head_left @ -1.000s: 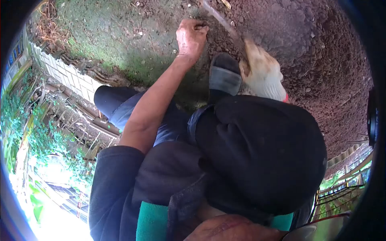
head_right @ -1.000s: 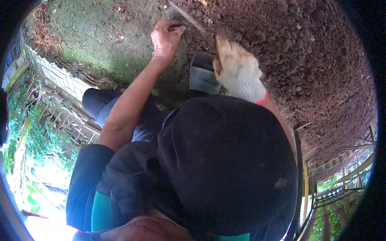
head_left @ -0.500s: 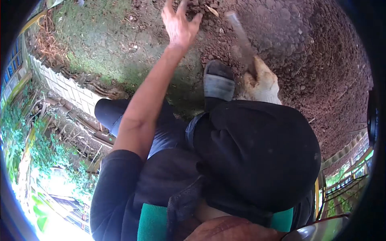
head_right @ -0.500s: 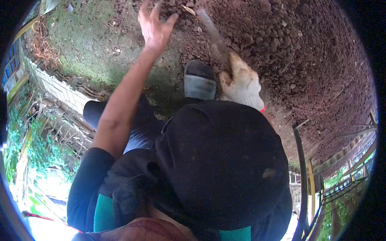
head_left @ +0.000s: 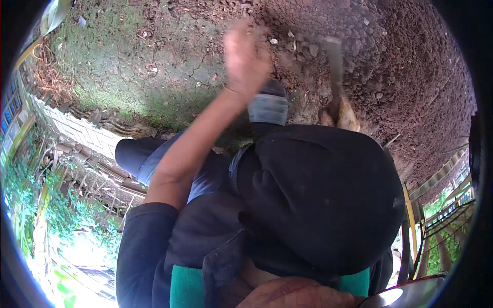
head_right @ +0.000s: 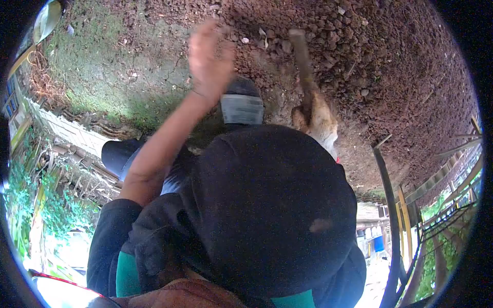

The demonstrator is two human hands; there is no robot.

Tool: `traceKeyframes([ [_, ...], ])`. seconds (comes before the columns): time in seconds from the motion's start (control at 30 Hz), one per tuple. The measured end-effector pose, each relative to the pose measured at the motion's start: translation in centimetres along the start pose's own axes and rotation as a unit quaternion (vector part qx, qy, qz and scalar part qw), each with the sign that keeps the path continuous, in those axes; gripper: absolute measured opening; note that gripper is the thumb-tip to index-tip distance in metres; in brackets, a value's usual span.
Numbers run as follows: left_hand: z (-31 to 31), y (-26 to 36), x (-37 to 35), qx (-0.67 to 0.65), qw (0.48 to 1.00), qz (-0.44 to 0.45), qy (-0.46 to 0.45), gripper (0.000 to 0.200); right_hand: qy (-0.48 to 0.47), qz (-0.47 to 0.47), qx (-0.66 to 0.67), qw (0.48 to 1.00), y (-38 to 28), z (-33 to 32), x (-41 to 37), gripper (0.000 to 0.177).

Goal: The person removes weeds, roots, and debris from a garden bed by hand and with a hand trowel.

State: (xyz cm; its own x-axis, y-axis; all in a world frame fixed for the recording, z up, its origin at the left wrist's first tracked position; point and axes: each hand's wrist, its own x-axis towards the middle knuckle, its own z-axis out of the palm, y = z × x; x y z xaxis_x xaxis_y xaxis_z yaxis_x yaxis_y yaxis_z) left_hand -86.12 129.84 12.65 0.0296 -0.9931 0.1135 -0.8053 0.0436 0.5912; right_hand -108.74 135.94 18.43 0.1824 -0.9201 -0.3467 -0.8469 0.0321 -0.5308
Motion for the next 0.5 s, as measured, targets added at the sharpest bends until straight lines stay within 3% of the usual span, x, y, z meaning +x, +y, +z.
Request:
traceKeyframes([
  [0.03,0.2,-3.7,0.5,0.023,0.997,-0.052,0.056,0.031,-0.013,-0.015,-0.005,1.0,-0.3,0.3,0.5,0.062],
  [0.1,0.0,-11.0,1.3,0.065,0.989,-0.112,0.074,0.034,-0.036,-0.054,-0.027,0.998,-1.4,0.6,1.2,0.063],
  [0.13,-1.6,-10.7,2.0,0.122,0.975,-0.183,0.004,0.044,-0.046,-0.072,-0.039,0.996,-1.7,0.8,1.5,0.064],
  [0.2,-1.2,-11.8,0.5,0.118,0.982,-0.145,-0.008,0.057,-0.066,-0.118,-0.082,0.987,-1.8,1.9,2.3,0.066],
  [0.27,-0.6,-10.0,-0.7,0.095,0.988,-0.114,-0.032,0.058,-0.092,-0.17,-0.155,0.969,-0.6,3.3,3.6,0.067],
  [0.33,1.3,-8.3,-2.1,0.069,0.991,-0.097,-0.054,0.059,-0.115,-0.15,-0.182,0.965,0.8,3.1,3.1,0.069],
  [0.43,4.8,-3.5,-3.4,0.039,0.99,0.003,-0.135,0.059,-0.198,0.025,-0.147,0.969,4.9,2.1,1.0,0.088],
  [0.47,3.7,0.6,-2.5,-0.102,0.976,-0.087,-0.174,0.056,-0.067,-0.021,-0.141,0.987,5.3,1.0,-0.8,0.087],
  [0.5,3.0,2.6,-2.3,-0.166,0.967,-0.08,-0.178,0.053,-0.029,0.016,-0.134,0.99,5.8,0.3,-2.1,0.08],
])
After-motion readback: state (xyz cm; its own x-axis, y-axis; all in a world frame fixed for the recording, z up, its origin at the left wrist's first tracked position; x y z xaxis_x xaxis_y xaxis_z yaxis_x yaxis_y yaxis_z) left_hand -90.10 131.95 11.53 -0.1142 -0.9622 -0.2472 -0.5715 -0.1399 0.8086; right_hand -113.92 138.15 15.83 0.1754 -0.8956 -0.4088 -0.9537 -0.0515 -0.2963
